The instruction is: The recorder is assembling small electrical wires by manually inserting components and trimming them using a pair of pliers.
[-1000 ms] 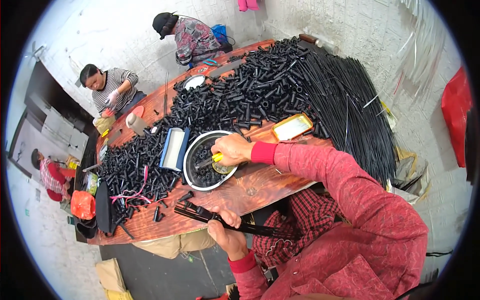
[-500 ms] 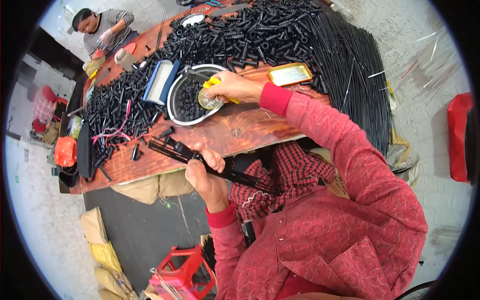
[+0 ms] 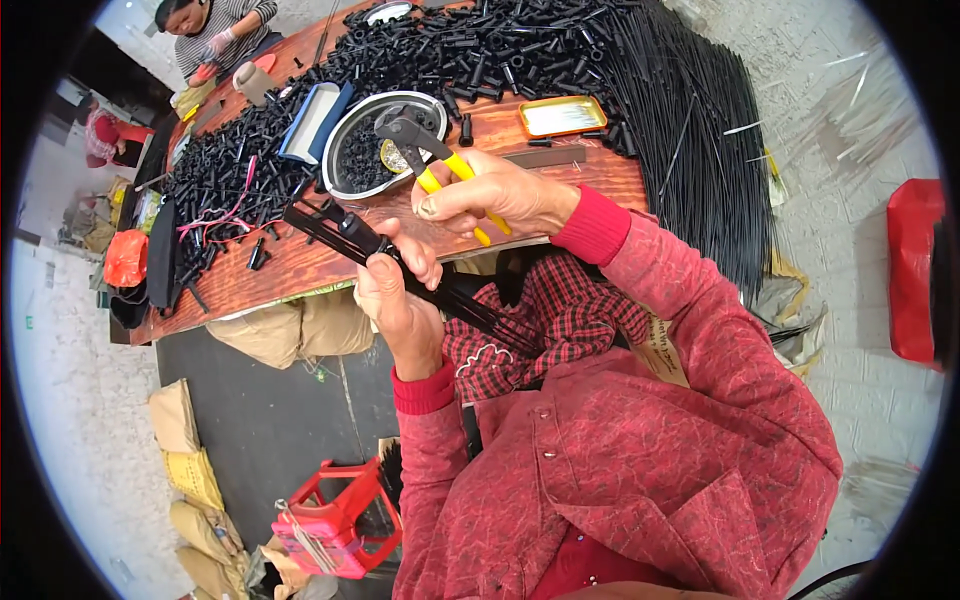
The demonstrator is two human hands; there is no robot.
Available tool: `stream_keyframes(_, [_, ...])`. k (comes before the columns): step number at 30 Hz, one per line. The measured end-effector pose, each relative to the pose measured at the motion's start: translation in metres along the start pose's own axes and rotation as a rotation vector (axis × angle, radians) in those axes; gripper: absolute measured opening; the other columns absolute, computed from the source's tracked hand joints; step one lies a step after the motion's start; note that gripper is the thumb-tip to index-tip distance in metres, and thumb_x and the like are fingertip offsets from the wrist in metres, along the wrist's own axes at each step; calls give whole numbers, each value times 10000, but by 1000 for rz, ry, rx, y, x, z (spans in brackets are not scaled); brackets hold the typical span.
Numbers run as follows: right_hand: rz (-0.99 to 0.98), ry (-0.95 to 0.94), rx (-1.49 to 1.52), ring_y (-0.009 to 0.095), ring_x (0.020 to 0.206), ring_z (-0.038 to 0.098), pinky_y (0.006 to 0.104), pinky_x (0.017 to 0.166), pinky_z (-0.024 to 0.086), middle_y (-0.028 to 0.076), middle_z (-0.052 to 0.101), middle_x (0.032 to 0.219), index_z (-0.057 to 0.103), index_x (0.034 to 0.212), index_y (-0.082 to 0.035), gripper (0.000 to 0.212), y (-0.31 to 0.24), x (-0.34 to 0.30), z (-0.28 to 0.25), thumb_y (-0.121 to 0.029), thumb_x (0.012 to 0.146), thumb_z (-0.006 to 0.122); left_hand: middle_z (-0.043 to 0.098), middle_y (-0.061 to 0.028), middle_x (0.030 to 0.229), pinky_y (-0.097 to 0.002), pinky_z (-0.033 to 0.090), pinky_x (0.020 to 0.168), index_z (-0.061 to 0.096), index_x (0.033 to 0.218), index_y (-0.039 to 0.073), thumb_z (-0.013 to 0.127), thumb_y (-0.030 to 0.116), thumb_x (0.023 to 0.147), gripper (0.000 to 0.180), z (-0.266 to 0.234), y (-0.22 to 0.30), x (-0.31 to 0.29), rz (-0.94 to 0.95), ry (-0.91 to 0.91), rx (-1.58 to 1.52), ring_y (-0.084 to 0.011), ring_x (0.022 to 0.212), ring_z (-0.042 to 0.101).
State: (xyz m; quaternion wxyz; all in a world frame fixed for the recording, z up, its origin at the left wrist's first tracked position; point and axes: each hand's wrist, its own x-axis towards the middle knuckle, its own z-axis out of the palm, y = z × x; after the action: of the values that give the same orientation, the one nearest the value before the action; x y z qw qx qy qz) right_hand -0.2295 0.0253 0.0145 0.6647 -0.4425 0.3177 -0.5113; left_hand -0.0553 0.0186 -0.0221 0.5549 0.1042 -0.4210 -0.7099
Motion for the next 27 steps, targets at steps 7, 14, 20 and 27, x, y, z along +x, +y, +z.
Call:
stream_keyframes(7, [-58, -51, -153, 52, 530, 411, 222, 508, 303, -31, 496, 625, 605, 794, -30, 216, -11, -26, 22, -235, 844, 652, 508, -31, 784, -244, 374, 546, 487, 1216, -5, 632, 184, 914, 385, 12, 2, -6, 12, -32, 20, -101, 636, 454])
stream_keyframes(14, [-45, -50, -223, 61, 541, 446, 221, 506, 340, -21, 501, 634, 613, 844, -26, 164, -17, -36, 22, -184, 828, 653, 531, -18, 800, -241, 376, 515, 528, 1165, 13, 662, 87, 868, 334, 16, 3, -5, -41, -23, 34, -93, 598, 477])
stream_keyframes(20, [-102, -11, -345, 168, 745, 676, 270, 660, 544, 89, 668, 838, 610, 1043, 56, 259, -23, -42, 27, -106, 850, 671, 546, -38, 805, -235, 398, 501, 513, 1157, 4, 652, 38, 848, 340, 12, 4, -6, -76, 19, 93, -98, 583, 489])
stream_keyframes(27, [-388, 282, -876, 216, 707, 645, 348, 648, 495, 119, 652, 762, 636, 829, -22, 206, -25, -55, 25, -198, 764, 720, 558, -49, 831, -213, 371, 495, 516, 1155, 8, 684, 44, 848, 351, 21, 0, -5, -60, 47, 202, -92, 589, 490])
